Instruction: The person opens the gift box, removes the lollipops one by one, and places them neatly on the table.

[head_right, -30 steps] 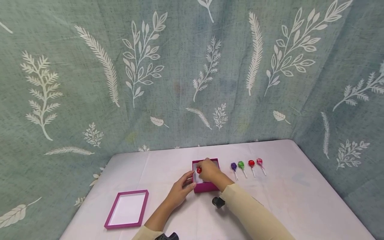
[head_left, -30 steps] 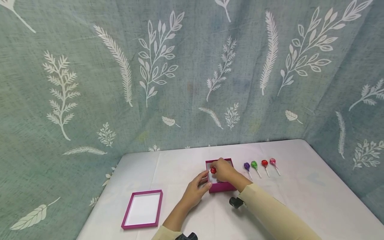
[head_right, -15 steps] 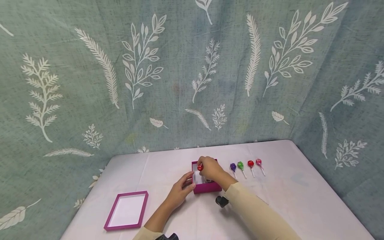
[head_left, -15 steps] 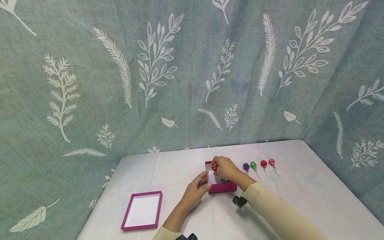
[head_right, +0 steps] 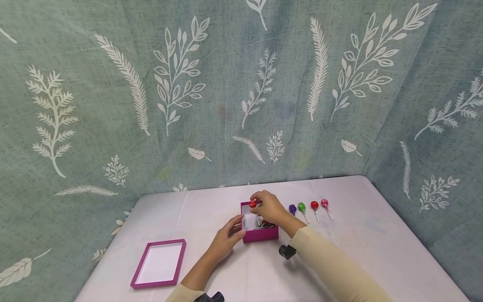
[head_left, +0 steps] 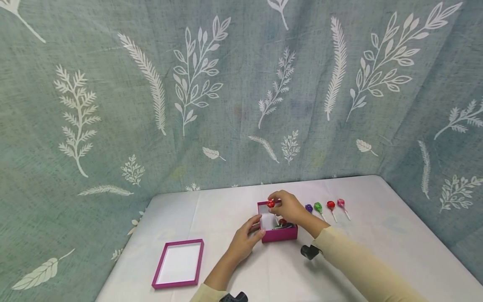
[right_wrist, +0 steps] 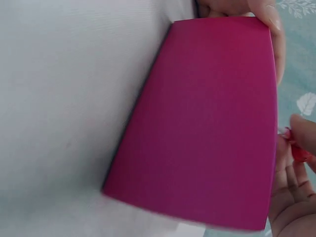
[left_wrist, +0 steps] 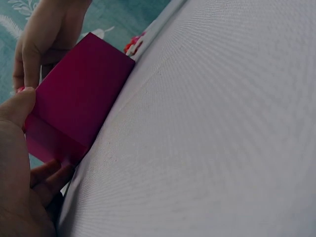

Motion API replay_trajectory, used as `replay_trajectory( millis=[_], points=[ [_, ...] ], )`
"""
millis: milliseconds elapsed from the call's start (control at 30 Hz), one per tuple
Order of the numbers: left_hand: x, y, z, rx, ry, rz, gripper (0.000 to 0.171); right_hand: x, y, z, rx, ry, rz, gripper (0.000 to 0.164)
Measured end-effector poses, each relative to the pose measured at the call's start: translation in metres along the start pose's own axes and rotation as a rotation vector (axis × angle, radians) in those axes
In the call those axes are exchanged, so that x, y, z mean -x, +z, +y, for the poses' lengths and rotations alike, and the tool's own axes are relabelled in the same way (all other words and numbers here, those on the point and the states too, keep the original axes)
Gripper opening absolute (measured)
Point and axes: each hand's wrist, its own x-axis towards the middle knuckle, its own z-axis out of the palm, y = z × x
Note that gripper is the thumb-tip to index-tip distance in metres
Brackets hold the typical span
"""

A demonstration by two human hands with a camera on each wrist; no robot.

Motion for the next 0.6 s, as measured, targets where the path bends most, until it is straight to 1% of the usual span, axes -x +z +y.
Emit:
replay_trajectory(
  millis=[100, 233, 333, 600],
  points=[
    [0.0, 0.0, -0.001, 0.012, 0.01, 0.002, 0.057, 0.001, -0.004, 0.002, -0.048, 0.024, 0.011, 0.035],
    [-0.001, 0.0, -0.001, 0.023, 0.023, 0.005, 0.057, 0.004, -0.01, 0.005, -0.081, 0.06, 0.028, 0.034],
    [-0.001, 0.0, -0.001, 0.022, 0.022, 0.006, 0.057, 0.006, -0.016, 0.007, -0.096, 0.078, 0.038, 0.035],
    [0.0, 0.0, 0.0, 0.006, 0.02, 0.007, 0.059, 0.015, -0.036, 0.013, -0.132, 0.112, 0.032, 0.038]
  ],
)
